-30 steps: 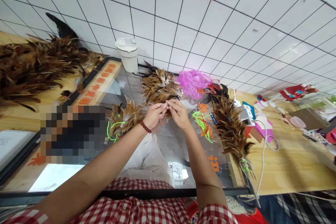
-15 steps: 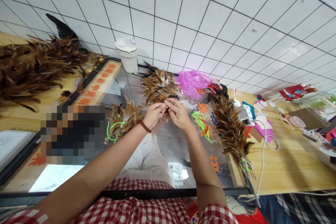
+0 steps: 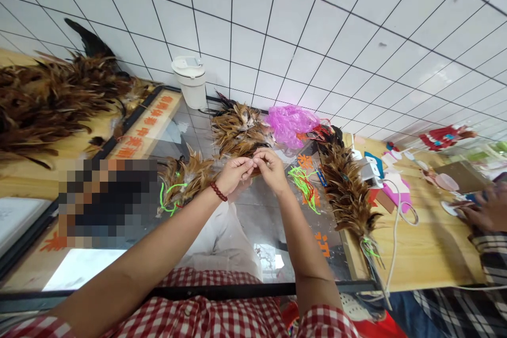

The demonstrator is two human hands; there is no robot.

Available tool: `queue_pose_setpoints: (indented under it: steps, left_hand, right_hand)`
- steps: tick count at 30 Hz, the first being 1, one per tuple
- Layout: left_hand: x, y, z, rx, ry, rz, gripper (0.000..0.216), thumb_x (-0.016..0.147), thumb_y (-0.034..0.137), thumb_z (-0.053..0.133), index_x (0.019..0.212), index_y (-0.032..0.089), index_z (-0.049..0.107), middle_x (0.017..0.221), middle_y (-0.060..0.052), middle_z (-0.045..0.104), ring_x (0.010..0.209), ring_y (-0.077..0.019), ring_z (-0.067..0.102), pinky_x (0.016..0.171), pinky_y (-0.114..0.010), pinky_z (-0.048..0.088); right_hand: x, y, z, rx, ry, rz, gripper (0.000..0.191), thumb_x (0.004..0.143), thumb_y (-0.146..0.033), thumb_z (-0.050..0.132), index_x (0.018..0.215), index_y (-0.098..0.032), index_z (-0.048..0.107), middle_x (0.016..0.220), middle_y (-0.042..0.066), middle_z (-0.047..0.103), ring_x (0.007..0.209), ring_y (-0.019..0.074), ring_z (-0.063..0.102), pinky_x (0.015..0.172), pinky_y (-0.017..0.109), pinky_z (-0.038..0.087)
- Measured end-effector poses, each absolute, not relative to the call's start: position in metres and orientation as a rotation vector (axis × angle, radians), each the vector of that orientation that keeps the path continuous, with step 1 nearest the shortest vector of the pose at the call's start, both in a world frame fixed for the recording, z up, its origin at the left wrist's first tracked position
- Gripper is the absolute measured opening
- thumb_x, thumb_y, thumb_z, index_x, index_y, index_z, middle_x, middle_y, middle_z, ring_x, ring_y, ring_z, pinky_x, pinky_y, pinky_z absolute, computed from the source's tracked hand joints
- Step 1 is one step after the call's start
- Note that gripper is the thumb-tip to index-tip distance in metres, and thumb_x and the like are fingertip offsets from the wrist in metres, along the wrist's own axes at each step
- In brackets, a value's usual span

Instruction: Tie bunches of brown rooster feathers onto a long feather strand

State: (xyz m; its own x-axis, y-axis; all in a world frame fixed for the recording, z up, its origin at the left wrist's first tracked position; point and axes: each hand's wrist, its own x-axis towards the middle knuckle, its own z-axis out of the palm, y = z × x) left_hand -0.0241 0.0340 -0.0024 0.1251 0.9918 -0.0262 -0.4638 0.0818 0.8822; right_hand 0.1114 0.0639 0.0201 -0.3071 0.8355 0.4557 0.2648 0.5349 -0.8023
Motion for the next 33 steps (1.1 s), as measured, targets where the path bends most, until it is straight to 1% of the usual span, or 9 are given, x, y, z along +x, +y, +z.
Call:
queue_pose_setpoints:
  steps: [2, 6, 9, 17, 19, 24, 28, 31, 33]
  left_hand:
    - [-0.024, 0.034, -0.003, 0.87, 0.794, 1.257, 0.036, 0.068, 0.046, 0.073, 0.064, 0.013, 0.06, 0.052, 0.003, 0.046, 0.043, -0.003, 0.033, 0.043, -0.02, 0.02]
    - [-0.025, 0.037, -0.006, 0.826, 0.86, 1.351, 0.036, 0.068, 0.048, 0.073, 0.068, 0.012, 0.064, 0.055, 0.002, 0.049, 0.046, -0.0034, 0.037, 0.043, -0.019, 0.021]
    - [-0.027, 0.04, -0.007, 0.736, 0.899, 1.463, 0.037, 0.068, 0.048, 0.072, 0.069, 0.013, 0.064, 0.056, 0.002, 0.049, 0.045, -0.003, 0.036, 0.042, -0.018, 0.021]
    - [-0.028, 0.042, -0.003, 0.619, 0.943, 1.545, 0.036, 0.065, 0.047, 0.075, 0.068, 0.013, 0.063, 0.054, 0.003, 0.047, 0.044, -0.0024, 0.035, 0.041, -0.018, 0.02]
    - [-0.028, 0.041, -0.002, 0.623, 0.942, 1.54, 0.035, 0.066, 0.046, 0.075, 0.068, 0.013, 0.063, 0.054, 0.003, 0.048, 0.044, -0.0024, 0.035, 0.041, -0.018, 0.021]
    - [-0.027, 0.041, -0.001, 0.624, 0.969, 1.541, 0.033, 0.067, 0.045, 0.074, 0.069, 0.013, 0.064, 0.053, 0.003, 0.047, 0.043, -0.0027, 0.034, 0.041, -0.019, 0.019]
    - [-0.026, 0.043, -0.005, 0.611, 1.004, 1.572, 0.032, 0.067, 0.044, 0.074, 0.07, 0.013, 0.066, 0.054, 0.003, 0.048, 0.044, -0.0034, 0.035, 0.041, -0.02, 0.021]
    - [-0.026, 0.045, -0.008, 0.619, 1.038, 1.62, 0.031, 0.066, 0.044, 0.074, 0.072, 0.014, 0.068, 0.056, 0.002, 0.053, 0.049, -0.0052, 0.041, 0.046, -0.019, 0.029]
    - [-0.025, 0.045, -0.009, 0.627, 1.027, 1.65, 0.03, 0.064, 0.042, 0.076, 0.071, 0.014, 0.069, 0.061, 0.001, 0.059, 0.057, -0.0071, 0.047, 0.054, -0.02, 0.037]
  right_hand:
    - [0.112, 0.066, 0.02, -0.915, -1.872, 0.736, 0.02, 0.085, -0.033, 0.058, 0.071, -0.02, 0.063, 0.088, 0.006, 0.064, 0.089, 0.0178, 0.061, 0.085, 0.034, 0.047]
    - [0.125, 0.076, 0.013, -1.08, -1.74, 0.562, 0.017, 0.086, -0.032, 0.053, 0.081, -0.019, 0.064, 0.089, 0.006, 0.064, 0.087, 0.0179, 0.059, 0.084, 0.034, 0.046]
    - [0.134, 0.082, 0.005, -1.296, -1.713, 0.452, 0.019, 0.083, -0.034, 0.055, 0.084, -0.018, 0.066, 0.081, 0.004, 0.063, 0.076, 0.0174, 0.057, 0.076, 0.032, 0.045]
    - [0.106, 0.07, -0.002, -1.6, -1.843, 0.401, 0.04, 0.076, -0.058, 0.059, 0.069, -0.02, 0.068, 0.066, 0.002, 0.06, 0.061, 0.014, 0.05, 0.06, 0.026, 0.036]
    - [0.103, 0.073, -0.006, -1.658, -1.826, 0.418, 0.039, 0.075, -0.058, 0.06, 0.065, -0.02, 0.067, 0.061, 0.0, 0.057, 0.057, 0.0133, 0.047, 0.056, 0.025, 0.033]
    - [0.111, 0.08, -0.015, -1.542, -1.678, 0.616, 0.028, 0.076, -0.041, 0.059, 0.061, -0.018, 0.064, 0.055, -0.002, 0.052, 0.053, 0.0116, 0.043, 0.054, 0.024, 0.034]
    - [0.108, 0.07, -0.007, -1.311, -1.643, 0.6, 0.024, 0.078, -0.037, 0.06, 0.064, -0.017, 0.063, 0.061, -0.002, 0.052, 0.059, 0.0116, 0.044, 0.059, 0.024, 0.037]
    - [0.098, 0.059, 0.003, -1.142, -1.728, 0.673, 0.021, 0.078, -0.035, 0.063, 0.066, -0.018, 0.064, 0.062, -0.002, 0.051, 0.058, 0.0111, 0.044, 0.058, 0.025, 0.038]
    - [0.092, 0.055, 0.007, -1.105, -1.735, 0.752, 0.021, 0.078, -0.035, 0.063, 0.066, -0.018, 0.065, 0.061, -0.002, 0.051, 0.056, 0.0107, 0.043, 0.056, 0.025, 0.037]
